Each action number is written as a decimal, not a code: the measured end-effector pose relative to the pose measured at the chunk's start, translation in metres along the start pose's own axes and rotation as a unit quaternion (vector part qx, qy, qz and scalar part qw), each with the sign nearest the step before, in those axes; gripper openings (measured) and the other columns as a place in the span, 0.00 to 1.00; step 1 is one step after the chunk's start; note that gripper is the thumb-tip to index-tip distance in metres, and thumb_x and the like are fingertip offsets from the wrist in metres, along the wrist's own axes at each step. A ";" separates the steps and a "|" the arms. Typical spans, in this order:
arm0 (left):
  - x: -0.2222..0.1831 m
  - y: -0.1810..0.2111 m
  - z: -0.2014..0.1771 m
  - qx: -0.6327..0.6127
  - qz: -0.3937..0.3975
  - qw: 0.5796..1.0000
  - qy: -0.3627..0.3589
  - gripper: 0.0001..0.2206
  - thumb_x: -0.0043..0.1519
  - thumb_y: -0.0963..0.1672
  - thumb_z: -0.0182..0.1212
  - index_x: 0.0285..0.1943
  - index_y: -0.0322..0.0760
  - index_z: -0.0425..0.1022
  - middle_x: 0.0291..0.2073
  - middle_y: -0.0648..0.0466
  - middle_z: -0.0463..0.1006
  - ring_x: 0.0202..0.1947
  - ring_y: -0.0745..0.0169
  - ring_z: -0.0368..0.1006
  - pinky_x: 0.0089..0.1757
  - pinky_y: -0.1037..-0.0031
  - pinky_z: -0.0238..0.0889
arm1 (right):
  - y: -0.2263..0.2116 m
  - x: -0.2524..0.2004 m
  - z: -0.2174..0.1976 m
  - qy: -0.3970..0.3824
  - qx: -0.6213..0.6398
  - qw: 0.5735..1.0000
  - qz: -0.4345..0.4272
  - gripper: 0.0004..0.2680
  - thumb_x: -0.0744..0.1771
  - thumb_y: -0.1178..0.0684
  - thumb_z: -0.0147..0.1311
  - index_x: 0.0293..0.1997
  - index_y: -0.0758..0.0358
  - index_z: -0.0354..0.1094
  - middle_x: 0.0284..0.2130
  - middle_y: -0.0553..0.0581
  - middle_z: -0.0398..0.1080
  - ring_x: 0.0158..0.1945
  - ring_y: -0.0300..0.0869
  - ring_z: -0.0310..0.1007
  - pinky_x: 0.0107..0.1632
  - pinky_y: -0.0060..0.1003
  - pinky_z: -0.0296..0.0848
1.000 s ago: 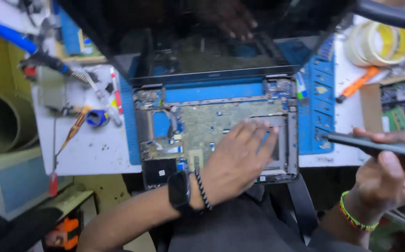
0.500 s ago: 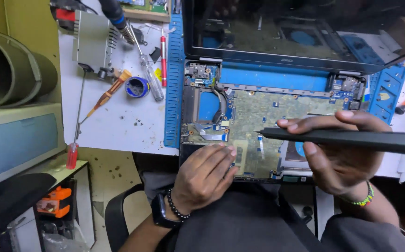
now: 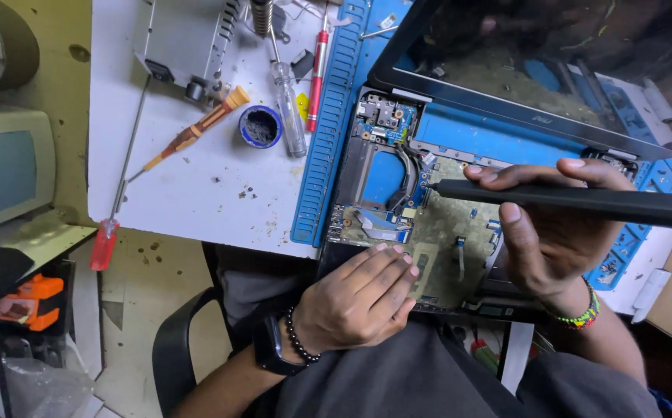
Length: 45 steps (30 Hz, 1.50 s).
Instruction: The person works on the exposed motherboard of a disassembled Dell laptop, holding a long metal bar in one hand while using the other hand to point at, press, and manipulate small components and connectors on the board. They reposition the laptop and continue probing different areas of the board throughout the episode.
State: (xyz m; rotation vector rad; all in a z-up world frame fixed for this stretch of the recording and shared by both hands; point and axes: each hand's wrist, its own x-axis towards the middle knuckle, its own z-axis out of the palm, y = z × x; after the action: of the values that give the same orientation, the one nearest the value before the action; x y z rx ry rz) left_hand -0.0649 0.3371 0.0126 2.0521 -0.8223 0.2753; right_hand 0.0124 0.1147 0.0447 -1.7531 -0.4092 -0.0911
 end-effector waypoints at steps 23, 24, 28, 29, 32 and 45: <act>0.000 -0.002 0.000 0.007 0.010 1.000 0.015 0.11 0.66 0.42 0.58 0.46 0.23 0.81 0.43 0.40 0.82 0.49 0.45 0.79 0.54 0.61 0.73 | -0.002 0.002 -0.003 -0.025 -0.024 0.999 0.002 0.16 0.72 0.62 0.45 0.66 0.59 0.43 0.43 0.75 0.66 0.52 0.63 0.75 0.68 0.61 0.78; 0.000 -0.002 0.000 0.007 0.009 1.000 0.015 0.11 0.66 0.42 0.58 0.46 0.23 0.81 0.43 0.40 0.82 0.49 0.45 0.79 0.54 0.61 0.73 | -0.002 0.002 -0.003 -0.026 -0.024 0.999 0.002 0.16 0.72 0.62 0.45 0.66 0.59 0.43 0.43 0.75 0.66 0.52 0.63 0.75 0.68 0.61 0.78; 0.000 -0.003 -0.001 0.007 0.011 1.000 0.010 0.11 0.66 0.42 0.57 0.47 0.23 0.80 0.44 0.40 0.81 0.49 0.44 0.79 0.55 0.61 0.72 | -0.002 0.002 -0.003 -0.026 -0.030 0.999 0.003 0.16 0.72 0.63 0.45 0.66 0.60 0.42 0.42 0.75 0.66 0.51 0.63 0.75 0.67 0.61 0.79; 0.000 -0.003 -0.001 0.006 0.010 1.000 0.011 0.11 0.66 0.42 0.57 0.46 0.23 0.80 0.44 0.40 0.82 0.49 0.44 0.79 0.54 0.61 0.72 | -0.003 0.002 -0.003 -0.028 -0.028 0.999 0.002 0.16 0.72 0.63 0.44 0.66 0.60 0.42 0.43 0.76 0.66 0.51 0.63 0.75 0.67 0.61 0.78; -0.002 -0.003 0.001 0.009 0.012 1.000 0.008 0.12 0.66 0.42 0.57 0.47 0.23 0.80 0.44 0.40 0.81 0.49 0.44 0.79 0.55 0.60 0.72 | 0.004 0.000 -0.005 -0.052 -0.028 0.997 -0.051 0.13 0.71 0.66 0.43 0.60 0.64 0.43 0.41 0.73 0.64 0.51 0.59 0.73 0.64 0.60 0.80; -0.007 -0.001 0.002 0.001 0.008 1.000 0.006 0.13 0.66 0.43 0.57 0.47 0.22 0.81 0.45 0.38 0.82 0.51 0.41 0.79 0.55 0.58 0.72 | 0.008 -0.013 -0.009 -0.074 -0.013 0.997 -0.020 0.08 0.70 0.60 0.45 0.45 0.61 0.46 0.40 0.74 0.70 0.51 0.67 0.77 0.61 0.65 0.81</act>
State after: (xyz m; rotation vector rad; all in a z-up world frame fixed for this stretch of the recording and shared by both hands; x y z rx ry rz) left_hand -0.0695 0.3388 0.0076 2.0440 -0.8332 0.2967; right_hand 0.0040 0.1012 0.0353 -1.7837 -0.5526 0.0059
